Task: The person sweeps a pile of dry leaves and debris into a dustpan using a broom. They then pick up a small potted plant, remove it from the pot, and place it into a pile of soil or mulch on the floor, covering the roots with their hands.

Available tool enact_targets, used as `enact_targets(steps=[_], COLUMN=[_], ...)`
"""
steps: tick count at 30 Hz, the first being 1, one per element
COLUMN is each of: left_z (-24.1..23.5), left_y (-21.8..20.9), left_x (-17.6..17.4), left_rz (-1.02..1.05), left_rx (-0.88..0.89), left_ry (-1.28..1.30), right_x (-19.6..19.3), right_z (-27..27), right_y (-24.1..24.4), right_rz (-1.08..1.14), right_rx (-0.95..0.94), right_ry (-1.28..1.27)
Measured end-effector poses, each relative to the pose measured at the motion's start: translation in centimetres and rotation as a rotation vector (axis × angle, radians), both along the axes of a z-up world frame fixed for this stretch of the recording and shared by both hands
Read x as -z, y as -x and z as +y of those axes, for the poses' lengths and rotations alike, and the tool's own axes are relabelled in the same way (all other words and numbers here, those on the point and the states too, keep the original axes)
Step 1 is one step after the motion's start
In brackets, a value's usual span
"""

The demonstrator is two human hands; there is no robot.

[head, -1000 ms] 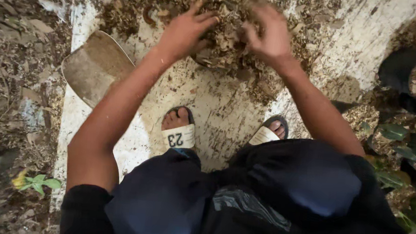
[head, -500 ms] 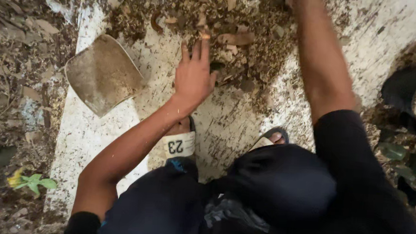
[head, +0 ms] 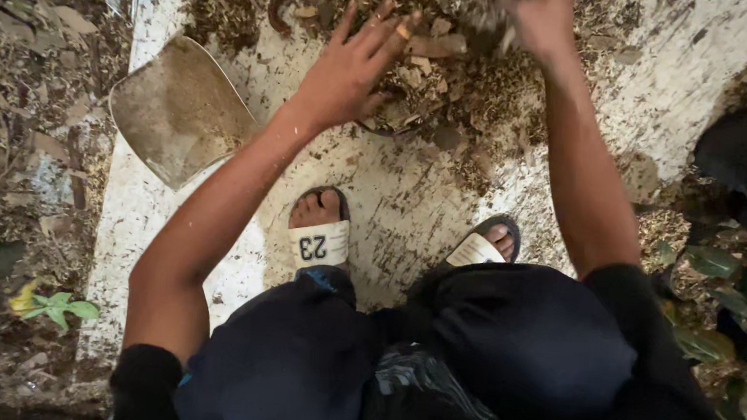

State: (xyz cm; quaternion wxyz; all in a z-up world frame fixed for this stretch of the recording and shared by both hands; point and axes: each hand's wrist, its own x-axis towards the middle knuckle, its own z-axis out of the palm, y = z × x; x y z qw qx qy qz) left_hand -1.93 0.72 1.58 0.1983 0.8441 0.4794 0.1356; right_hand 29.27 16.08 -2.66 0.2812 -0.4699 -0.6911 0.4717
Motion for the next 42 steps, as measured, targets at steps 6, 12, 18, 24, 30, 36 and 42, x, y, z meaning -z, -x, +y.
enact_targets(steps=[6,12,18,24,30,36,42], left_z=[0.1,-0.3,-0.6,-1.0,-0.6,-0.4,-2.2], left_y=[1.1,0.8,0.4,0.4,0.5,0.0,0.4], left_x=[0.3,-0.2,0.4,1.1,1.3,3.2,3.5], left_rz=[-0.064,-0.135,-0.144,-0.182,-0.269,-0.252,-0.16], left_rx=[-0.015,-0.072,-0.124,-0.142,-0.158,-0.172,-0.113], left_ry=[-0.034,-0.019,-0.015,-0.072,-0.016,-0.041,0.03], right_x=[-3.1,-3.4,-4.0,-7.9,-9.2,-12.1,-10.4], right_z=[-11.2,-20.2,-21.9,-23.0,-17.8,-16.0,-19.8], right_y=[0.7,7.9,9.0,7.7,8.5,8.0,5.3], right_rz=[0.097,0.251,-0.477,-0.781,-0.869,-0.787,-0.686], right_rx=[0.351,0.392,0.016,-0.37,-0.679,-0.73,-0.675], right_ry=[0.182,0.145,-0.197,-0.101,-0.336,-0.302,-0.042])
